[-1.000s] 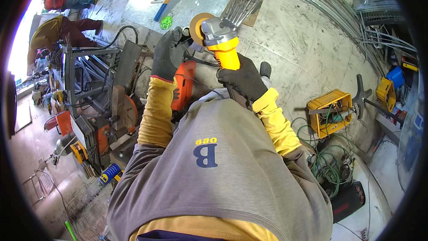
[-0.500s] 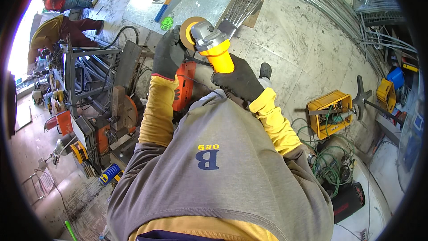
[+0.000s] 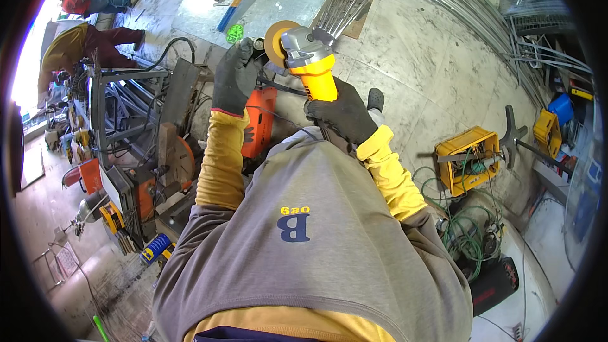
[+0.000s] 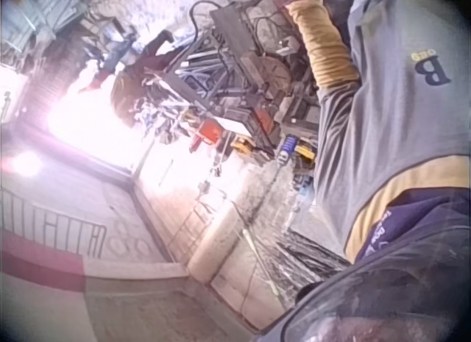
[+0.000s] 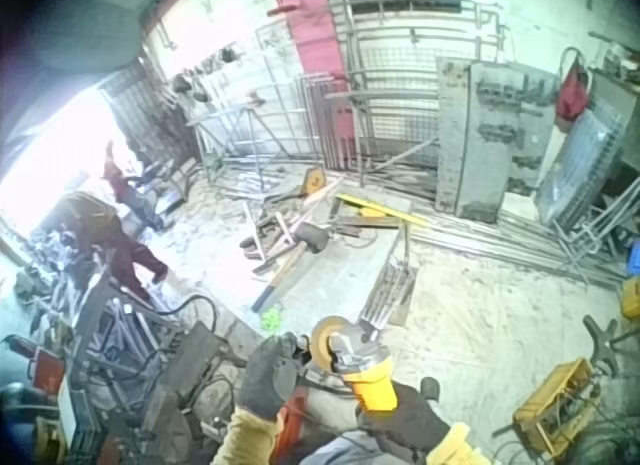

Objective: The person grinds and smooths small metal components and bolts with a handheld angle grinder.

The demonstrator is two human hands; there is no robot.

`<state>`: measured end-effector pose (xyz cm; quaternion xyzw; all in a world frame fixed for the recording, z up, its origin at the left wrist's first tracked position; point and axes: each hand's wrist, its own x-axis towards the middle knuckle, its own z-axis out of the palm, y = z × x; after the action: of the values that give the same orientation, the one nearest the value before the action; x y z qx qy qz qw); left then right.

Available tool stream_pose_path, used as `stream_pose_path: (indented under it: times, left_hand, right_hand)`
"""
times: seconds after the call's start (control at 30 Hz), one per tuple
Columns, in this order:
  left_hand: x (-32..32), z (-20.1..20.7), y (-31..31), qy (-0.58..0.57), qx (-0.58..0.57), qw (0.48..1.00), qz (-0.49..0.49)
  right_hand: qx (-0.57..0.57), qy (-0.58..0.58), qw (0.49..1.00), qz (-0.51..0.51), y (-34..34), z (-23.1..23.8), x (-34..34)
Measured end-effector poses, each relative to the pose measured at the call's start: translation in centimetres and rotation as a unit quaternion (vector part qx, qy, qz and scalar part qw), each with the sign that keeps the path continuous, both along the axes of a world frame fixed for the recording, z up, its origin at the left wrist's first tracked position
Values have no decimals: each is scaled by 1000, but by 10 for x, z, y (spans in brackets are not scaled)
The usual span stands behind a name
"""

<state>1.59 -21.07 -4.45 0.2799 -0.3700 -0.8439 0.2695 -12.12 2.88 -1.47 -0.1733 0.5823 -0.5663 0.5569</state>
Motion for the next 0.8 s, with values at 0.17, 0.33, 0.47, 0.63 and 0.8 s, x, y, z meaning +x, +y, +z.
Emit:
stream_pose_path:
  times: [0.17,0.33,0.47,0.63,0.8]
  left_hand:
    - [-3,1,7,-12,-43,999,-9]
    - [-2,-5,4,-17,-26,1000,-3]
    - [0,-5,1,-33,-25,999,14]
    - [-5,-5,3,-40,-15,999,26]
    - [-5,-6,5,-14,1,999,31]
  right_hand:
    - [0,3,1000,13,-1,3,0]
    - [-9,44,999,14,-3,10,5]
    - [2,32,999,15,2,-1,3]
    - [-26,15,1000,3,-2,6,3]
    - [-13,54,998,22,-4,11,5]
